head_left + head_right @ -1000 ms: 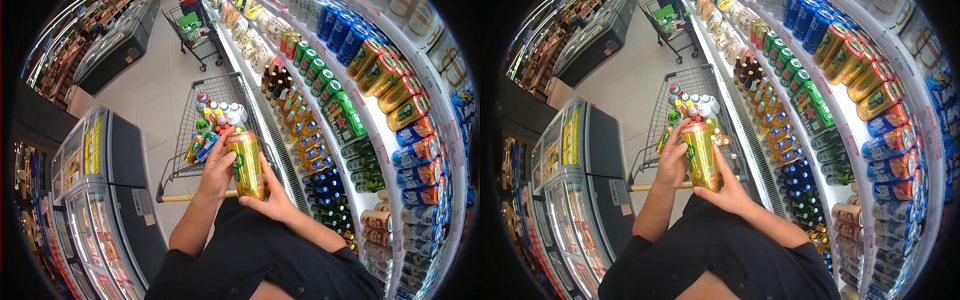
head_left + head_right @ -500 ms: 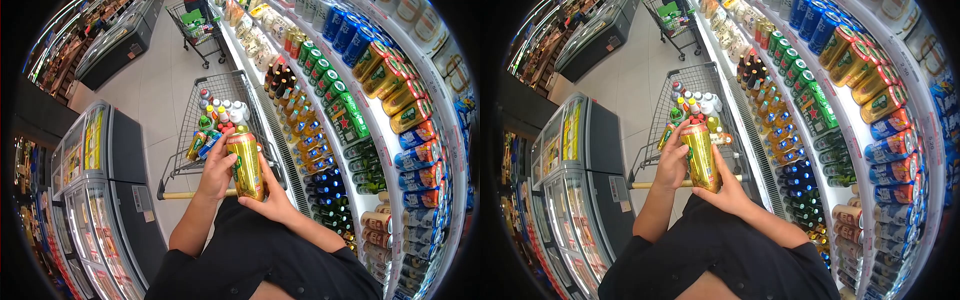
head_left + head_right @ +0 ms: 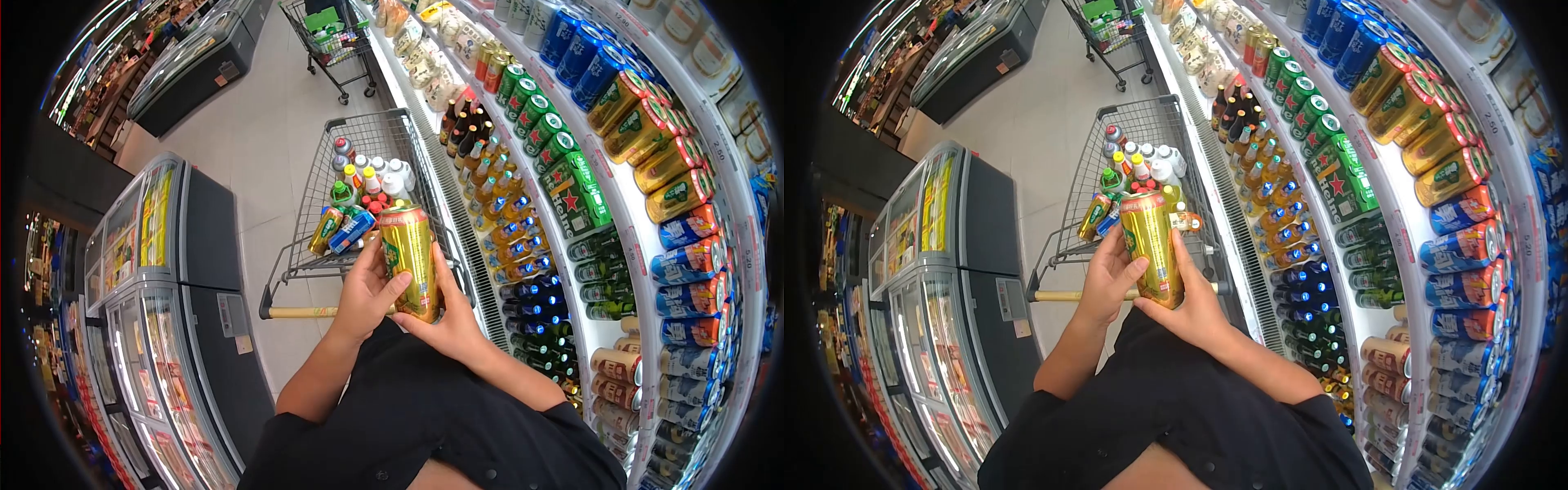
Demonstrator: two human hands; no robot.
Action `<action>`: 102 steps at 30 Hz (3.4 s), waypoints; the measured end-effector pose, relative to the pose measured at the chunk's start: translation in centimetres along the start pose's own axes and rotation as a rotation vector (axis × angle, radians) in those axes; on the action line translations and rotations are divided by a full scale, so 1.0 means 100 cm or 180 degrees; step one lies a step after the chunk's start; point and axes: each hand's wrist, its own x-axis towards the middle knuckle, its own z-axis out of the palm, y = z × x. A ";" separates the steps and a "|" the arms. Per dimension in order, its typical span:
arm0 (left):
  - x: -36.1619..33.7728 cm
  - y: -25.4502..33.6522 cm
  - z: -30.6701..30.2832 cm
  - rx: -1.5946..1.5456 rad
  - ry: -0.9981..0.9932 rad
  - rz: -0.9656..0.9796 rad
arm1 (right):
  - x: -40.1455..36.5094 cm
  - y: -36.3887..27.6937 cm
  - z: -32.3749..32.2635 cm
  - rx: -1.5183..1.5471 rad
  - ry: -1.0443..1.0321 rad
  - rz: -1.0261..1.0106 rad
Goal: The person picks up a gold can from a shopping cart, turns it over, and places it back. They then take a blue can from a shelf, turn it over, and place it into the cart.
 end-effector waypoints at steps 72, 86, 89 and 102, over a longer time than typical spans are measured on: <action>0.239 -0.304 -0.204 0.5674 -0.1263 -0.0881 | -0.081 0.045 0.115 -0.1966 0.2415 0.1527; 0.165 -0.217 -0.229 0.4105 -0.1908 0.0344 | -0.024 0.057 0.076 -0.2141 0.1999 0.1212; 0.138 -0.181 -0.231 0.3796 -0.1951 0.0232 | -0.009 0.053 0.042 -0.2298 0.2019 0.0952; 0.051 -0.108 -0.174 0.3244 -0.1213 0.0529 | 0.074 -0.040 -0.229 -0.2816 0.3687 -0.0060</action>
